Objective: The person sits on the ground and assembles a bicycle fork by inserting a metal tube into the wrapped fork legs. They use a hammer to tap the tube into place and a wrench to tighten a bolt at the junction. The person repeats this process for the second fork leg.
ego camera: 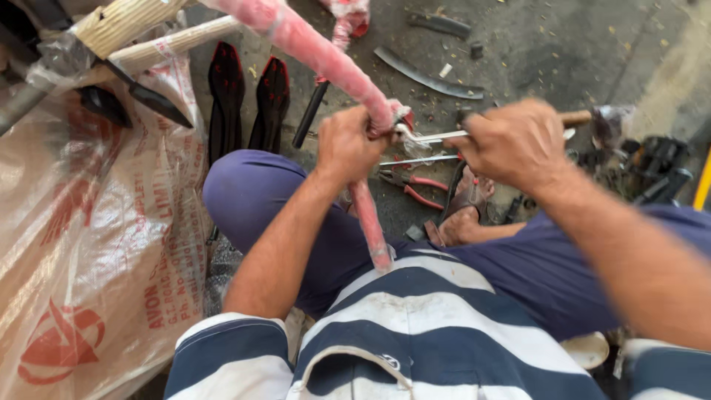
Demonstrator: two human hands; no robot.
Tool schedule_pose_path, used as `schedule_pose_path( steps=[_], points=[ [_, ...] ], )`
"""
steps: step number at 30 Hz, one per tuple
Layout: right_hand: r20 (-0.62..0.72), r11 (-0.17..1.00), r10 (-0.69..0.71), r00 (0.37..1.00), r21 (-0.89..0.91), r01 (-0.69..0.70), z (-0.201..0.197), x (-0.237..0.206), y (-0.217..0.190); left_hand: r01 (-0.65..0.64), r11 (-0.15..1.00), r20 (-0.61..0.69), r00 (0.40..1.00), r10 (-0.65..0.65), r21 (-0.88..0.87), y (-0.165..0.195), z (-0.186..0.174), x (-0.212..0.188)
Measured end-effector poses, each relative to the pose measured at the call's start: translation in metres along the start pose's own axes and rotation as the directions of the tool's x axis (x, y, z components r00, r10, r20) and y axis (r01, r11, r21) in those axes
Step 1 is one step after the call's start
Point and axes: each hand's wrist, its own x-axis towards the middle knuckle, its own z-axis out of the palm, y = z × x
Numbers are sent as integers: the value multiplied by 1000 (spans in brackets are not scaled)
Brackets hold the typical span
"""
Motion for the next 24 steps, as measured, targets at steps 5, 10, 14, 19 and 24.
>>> schedule_pose_path(
  steps=[5,10,14,19,24],
  points=[
    [-68,529,341,938,838,-131,121,26,-57,-33,999,-39,999,34,30,17,16,-2],
    [-111,550,248,962,834,-45,105,0,-49,-72,995,-92,993,77,62,40,16,0],
    [-158,717,80,984,695,53,51,-36,-41,-70,992,-40,996,74,102,41,14,2],
    [-26,994,-89,996,63,91,2,-37,-15,-89,982,-9,996,92,168,39,18,4],
    [105,918,-194,975,-332,218,-8,-17,-17,-77,980,-3,997,79,184,46,21,0]
  ],
)
